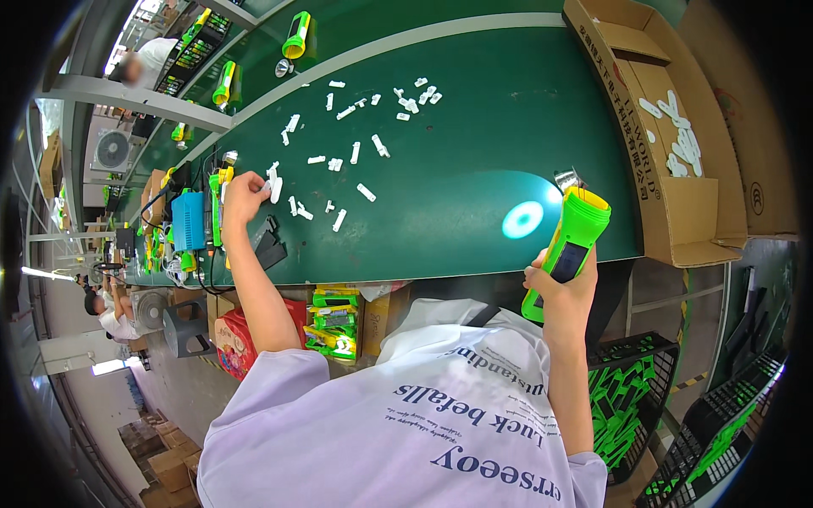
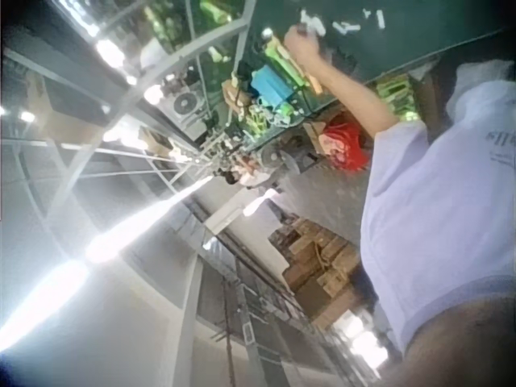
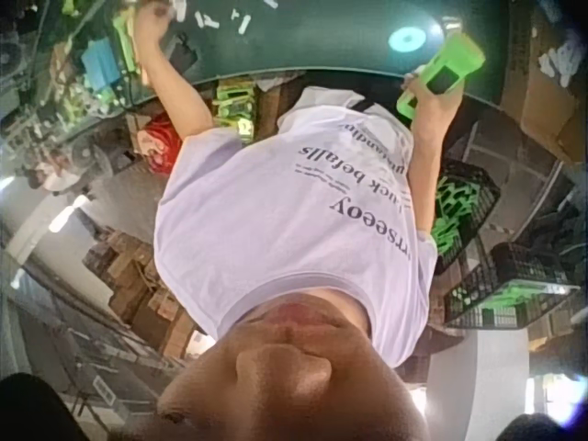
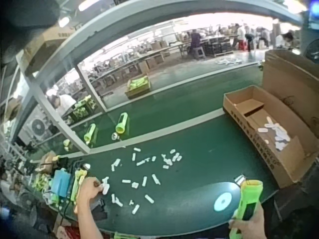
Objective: The person assembles small plastic flashlight-like components by snapping internal components into plastic housings and then snapping the assembled parts into green frames by hand.
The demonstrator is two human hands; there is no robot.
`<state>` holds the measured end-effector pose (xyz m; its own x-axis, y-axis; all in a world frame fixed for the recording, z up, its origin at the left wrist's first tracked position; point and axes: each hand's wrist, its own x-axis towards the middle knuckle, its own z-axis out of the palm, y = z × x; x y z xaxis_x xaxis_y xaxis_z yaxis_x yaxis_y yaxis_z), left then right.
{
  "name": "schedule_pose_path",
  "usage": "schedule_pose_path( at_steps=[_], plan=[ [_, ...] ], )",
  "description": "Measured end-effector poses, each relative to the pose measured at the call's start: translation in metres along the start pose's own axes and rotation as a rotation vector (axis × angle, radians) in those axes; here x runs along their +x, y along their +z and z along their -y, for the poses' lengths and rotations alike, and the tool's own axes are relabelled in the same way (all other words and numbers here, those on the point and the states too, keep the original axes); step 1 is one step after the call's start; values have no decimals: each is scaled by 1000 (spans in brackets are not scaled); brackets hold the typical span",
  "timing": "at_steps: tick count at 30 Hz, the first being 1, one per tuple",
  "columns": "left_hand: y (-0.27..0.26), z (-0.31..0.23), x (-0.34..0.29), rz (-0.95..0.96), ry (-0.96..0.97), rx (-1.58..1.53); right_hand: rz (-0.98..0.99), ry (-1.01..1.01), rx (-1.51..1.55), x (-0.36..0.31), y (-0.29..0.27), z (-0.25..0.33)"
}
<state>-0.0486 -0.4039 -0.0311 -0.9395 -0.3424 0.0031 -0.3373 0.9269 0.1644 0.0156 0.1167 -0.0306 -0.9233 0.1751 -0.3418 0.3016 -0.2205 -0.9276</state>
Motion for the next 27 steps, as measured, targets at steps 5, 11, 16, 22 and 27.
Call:
schedule_pose_path(
  at_steps=[5, 11, 16, 22, 27],
  plan=[
    [-11, 1, -7, 22, -46, -37, -8, 4, 8, -2, -4, 2],
    [-13, -145, -64, 290, 169, -742, 72, 43, 109, -1, 1, -1],
    [36, -206, -87, 669, 31, -1185, 163, 90, 97, -8, 4, 3],
    [46, -241, -96, 542, 68, -1080, 129, 117, 132, -13, -8, -2],
    [48, -260, -111, 381, -125, -963, 96, 107, 145, -14, -12, -4]
  ],
)
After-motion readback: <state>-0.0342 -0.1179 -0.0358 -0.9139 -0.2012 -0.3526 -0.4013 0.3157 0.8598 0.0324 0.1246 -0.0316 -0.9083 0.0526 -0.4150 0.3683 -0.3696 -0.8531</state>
